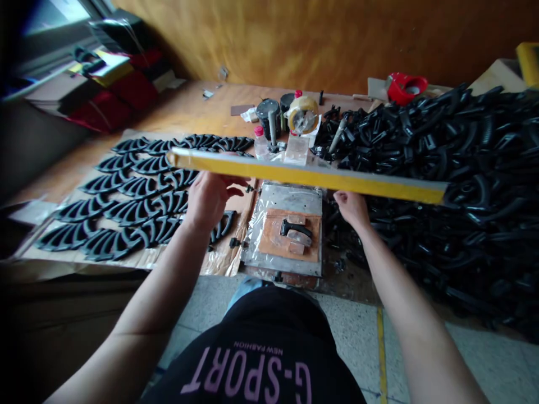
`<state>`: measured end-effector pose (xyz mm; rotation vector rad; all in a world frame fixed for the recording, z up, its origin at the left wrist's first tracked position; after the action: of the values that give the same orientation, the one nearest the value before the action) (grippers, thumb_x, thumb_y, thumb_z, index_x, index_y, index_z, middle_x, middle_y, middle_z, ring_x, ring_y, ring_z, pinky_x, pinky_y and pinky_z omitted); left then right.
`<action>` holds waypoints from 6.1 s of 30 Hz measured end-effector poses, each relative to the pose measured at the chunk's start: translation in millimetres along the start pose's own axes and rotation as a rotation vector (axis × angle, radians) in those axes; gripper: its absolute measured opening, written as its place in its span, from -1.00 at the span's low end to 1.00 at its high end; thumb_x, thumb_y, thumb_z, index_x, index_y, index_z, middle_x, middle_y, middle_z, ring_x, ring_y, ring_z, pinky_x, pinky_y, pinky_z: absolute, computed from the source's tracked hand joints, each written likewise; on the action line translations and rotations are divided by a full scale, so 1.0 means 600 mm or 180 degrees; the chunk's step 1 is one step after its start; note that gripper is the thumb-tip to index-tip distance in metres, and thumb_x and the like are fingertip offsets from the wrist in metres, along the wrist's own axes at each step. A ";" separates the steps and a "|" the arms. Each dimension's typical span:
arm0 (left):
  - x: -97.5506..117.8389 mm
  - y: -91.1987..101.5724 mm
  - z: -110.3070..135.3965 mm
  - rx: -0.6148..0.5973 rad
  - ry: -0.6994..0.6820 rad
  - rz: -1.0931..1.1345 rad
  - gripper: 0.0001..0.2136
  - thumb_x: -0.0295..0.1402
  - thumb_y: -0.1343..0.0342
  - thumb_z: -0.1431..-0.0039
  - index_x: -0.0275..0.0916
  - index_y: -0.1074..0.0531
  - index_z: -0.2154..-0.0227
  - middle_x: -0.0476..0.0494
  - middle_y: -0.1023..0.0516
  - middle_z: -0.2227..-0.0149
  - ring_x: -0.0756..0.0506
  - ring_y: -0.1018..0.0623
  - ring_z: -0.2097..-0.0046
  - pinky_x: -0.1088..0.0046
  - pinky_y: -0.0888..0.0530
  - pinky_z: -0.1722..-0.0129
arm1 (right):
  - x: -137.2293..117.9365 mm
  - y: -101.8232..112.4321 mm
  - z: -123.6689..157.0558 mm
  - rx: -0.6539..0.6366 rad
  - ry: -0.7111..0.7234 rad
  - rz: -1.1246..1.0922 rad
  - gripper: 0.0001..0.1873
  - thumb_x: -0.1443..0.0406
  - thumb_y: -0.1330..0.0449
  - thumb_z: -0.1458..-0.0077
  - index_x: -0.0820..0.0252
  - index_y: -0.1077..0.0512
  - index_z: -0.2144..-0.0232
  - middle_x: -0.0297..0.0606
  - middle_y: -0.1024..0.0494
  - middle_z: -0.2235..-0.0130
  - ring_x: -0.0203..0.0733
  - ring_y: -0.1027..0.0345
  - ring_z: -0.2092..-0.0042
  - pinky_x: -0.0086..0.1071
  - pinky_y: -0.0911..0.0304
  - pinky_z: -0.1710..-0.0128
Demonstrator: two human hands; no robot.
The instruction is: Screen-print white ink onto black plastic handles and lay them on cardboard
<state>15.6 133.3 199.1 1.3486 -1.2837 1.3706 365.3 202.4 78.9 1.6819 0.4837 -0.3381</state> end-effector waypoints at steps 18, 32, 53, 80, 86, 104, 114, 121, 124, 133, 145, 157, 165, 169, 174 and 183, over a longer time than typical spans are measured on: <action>-0.270 -0.003 0.247 -0.0076 0.2103 0.0423 -0.47 0.12 0.03 -0.17 -0.28 -0.41 0.10 -0.31 -0.54 0.04 -0.15 -0.56 0.14 0.44 -0.50 0.38 | -0.337 -0.140 0.209 -0.0598 0.1791 0.0521 -0.81 0.25 0.01 -0.28 0.12 -0.30 0.38 -0.12 -0.45 0.37 0.02 -0.29 0.22 -0.18 -0.17 0.21; -0.402 0.327 0.339 0.1914 0.2687 -0.0816 -0.54 0.11 0.27 -0.25 -0.20 -0.24 0.37 -0.16 -0.57 0.47 -0.09 -0.54 0.51 0.43 -0.40 0.53 | -0.504 -0.343 0.178 -0.1859 0.2655 -0.0259 -0.90 0.29 -0.14 -0.20 0.17 -0.44 0.27 -0.14 -0.49 0.23 -0.04 -0.29 0.13 -0.19 -0.25 0.09; -0.389 0.343 0.323 0.1391 0.3277 -0.2469 -0.40 0.09 0.41 -0.28 -0.22 -0.43 0.34 -0.40 -0.62 0.28 -0.30 -0.60 0.16 0.22 -0.42 0.18 | -0.481 -0.447 0.150 -0.2433 0.2505 -0.0237 -0.83 0.27 -0.09 -0.21 0.18 -0.45 0.22 -0.13 -0.52 0.19 -0.03 -0.34 0.09 -0.16 -0.24 0.04; -0.302 0.346 0.188 0.0831 0.2411 -0.4181 -0.64 -0.07 0.08 -0.27 -0.15 -0.52 0.16 -0.21 -0.54 0.18 -0.23 -0.52 0.09 0.28 -0.43 0.20 | -0.489 -0.479 0.113 -0.2582 0.1405 0.0626 -0.62 0.17 -0.09 -0.24 0.18 -0.40 -0.05 -0.11 -0.56 0.09 -0.10 -0.43 0.05 -0.33 -0.23 0.04; -0.307 0.348 0.168 0.0931 0.2256 -0.4162 -0.66 -0.09 0.08 -0.27 -0.13 -0.53 0.18 -0.19 -0.56 0.20 -0.20 -0.52 0.08 0.33 -0.43 0.18 | -0.489 -0.476 0.100 -0.2448 0.1325 0.0573 -0.66 0.22 -0.07 -0.25 0.21 -0.44 -0.01 -0.09 -0.56 0.05 -0.12 -0.43 0.02 -0.34 -0.22 0.01; -0.261 0.407 0.176 0.1229 0.2447 -0.4373 -0.55 -0.07 0.22 -0.31 -0.09 -0.58 0.23 -0.19 -0.63 0.28 -0.18 -0.58 0.16 0.36 -0.40 0.21 | -0.476 -0.482 0.096 -0.2483 0.1340 0.0715 -0.64 0.21 -0.08 -0.24 0.13 -0.42 -0.06 -0.13 -0.53 0.01 -0.11 -0.40 -0.01 -0.34 -0.23 0.00; -0.263 0.508 0.216 0.1381 0.2859 -0.4678 -0.56 -0.12 0.23 -0.32 -0.13 -0.56 0.19 -0.22 -0.62 0.21 -0.21 -0.54 0.09 0.35 -0.39 0.20 | -0.477 -0.478 0.099 -0.2448 0.1312 0.0630 -0.64 0.23 -0.07 -0.25 0.12 -0.41 -0.06 -0.13 -0.51 0.01 -0.11 -0.39 -0.01 -0.33 -0.23 -0.01; -0.284 0.392 0.263 0.0786 0.2542 -0.4069 -0.62 -0.04 0.19 -0.31 -0.02 -0.49 0.10 -0.11 -0.63 0.24 -0.13 -0.58 0.22 0.43 -0.38 0.27 | -0.473 -0.482 0.098 -0.2463 0.1290 0.0617 -0.64 0.22 -0.07 -0.24 0.11 -0.41 -0.06 -0.13 -0.50 0.02 -0.12 -0.38 0.00 -0.32 -0.22 0.00; -0.321 0.342 0.276 0.0556 0.2482 -0.3629 -0.69 -0.09 0.07 -0.28 -0.04 -0.47 0.09 -0.10 -0.63 0.24 -0.12 -0.59 0.22 0.44 -0.38 0.26 | -0.471 -0.484 0.098 -0.2447 0.1275 0.0603 -0.64 0.21 -0.07 -0.24 0.11 -0.41 -0.05 -0.13 -0.51 0.05 -0.12 -0.39 0.02 -0.32 -0.22 0.01; -0.330 0.364 0.204 0.1217 0.2053 -0.3525 -0.72 -0.18 0.06 -0.30 -0.20 -0.43 0.10 -0.17 -0.62 0.21 -0.12 -0.58 0.12 0.43 -0.40 0.12 | -0.474 -0.478 0.100 -0.2425 0.1298 0.0631 -0.65 0.21 -0.07 -0.24 0.11 -0.41 -0.04 -0.13 -0.47 0.06 -0.13 -0.36 0.04 -0.32 -0.22 0.03; -0.354 0.385 0.173 0.0878 0.2042 -0.3100 -0.70 -0.21 0.15 -0.35 -0.17 -0.41 0.06 -0.16 -0.57 0.08 -0.09 -0.53 0.02 0.43 -0.38 0.01 | -0.577 -0.470 0.163 -0.2409 0.1826 0.0730 -0.46 0.14 -0.18 -0.14 -0.08 -0.23 -0.17 -0.10 -0.16 -0.18 0.07 -0.09 -0.11 -0.15 -0.27 0.04; -0.352 0.363 0.173 0.0859 0.2075 -0.3173 -0.66 -0.26 0.23 -0.37 -0.16 -0.45 0.07 -0.15 -0.54 0.03 -0.10 -0.49 -0.02 0.40 -0.36 -0.02 | -0.591 -0.502 0.173 -0.2256 0.1512 0.0991 -0.66 0.18 0.12 -0.29 0.09 -0.38 0.06 -0.02 -0.34 0.01 0.14 -0.13 -0.06 -0.10 -0.30 0.20; -0.346 0.337 0.189 0.1428 0.2054 -0.2548 -0.64 -0.20 0.16 -0.34 -0.23 -0.43 0.01 -0.23 -0.55 0.05 -0.12 -0.49 -0.03 0.36 -0.36 -0.05 | -0.580 -0.494 0.164 -0.2334 0.1597 0.1000 -0.68 0.24 0.10 -0.29 0.12 -0.41 0.11 -0.03 -0.36 0.01 0.13 -0.14 -0.07 -0.11 -0.24 0.15; -0.349 0.334 0.192 0.1488 0.2034 -0.2415 -0.63 -0.20 0.17 -0.35 -0.24 -0.42 0.00 -0.24 -0.53 0.05 -0.12 -0.49 -0.02 0.34 -0.37 -0.05 | -0.579 -0.490 0.164 -0.2308 0.1586 0.0896 -0.68 0.24 0.10 -0.29 0.12 -0.42 0.12 -0.06 -0.38 0.02 0.10 -0.14 -0.07 -0.14 -0.23 0.13; -0.312 0.324 0.171 0.1631 0.1606 -0.2354 -0.63 -0.22 0.14 -0.34 -0.26 -0.38 -0.05 -0.26 -0.47 0.02 -0.10 -0.49 0.00 0.38 -0.38 -0.05 | -0.581 -0.463 0.139 -0.2068 0.1592 0.0601 -0.67 0.19 0.08 -0.28 0.02 -0.41 0.03 -0.11 -0.42 -0.01 0.07 -0.13 -0.09 -0.16 -0.24 0.11; -0.291 0.314 -0.061 0.0960 0.1236 -0.2456 -0.58 -0.20 0.18 -0.34 -0.24 -0.41 -0.09 -0.29 -0.52 0.03 -0.15 -0.46 -0.05 0.33 -0.32 -0.12 | -0.564 -0.467 -0.051 -0.1531 0.0686 0.0466 -0.61 0.19 0.10 -0.29 0.08 -0.43 0.00 -0.11 -0.44 -0.04 0.05 -0.20 -0.06 -0.19 -0.17 0.06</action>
<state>-157.0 157.8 6.8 1.4607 -0.2396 1.1929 -68.7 224.1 5.9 1.2774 0.5472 0.0686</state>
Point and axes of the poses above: each hand's wrist, its own z-axis away from the middle knuckle, its own y-axis out of the back of the hand, x = y × z, the point moved 7 cm from there along -z, towards the middle knuckle
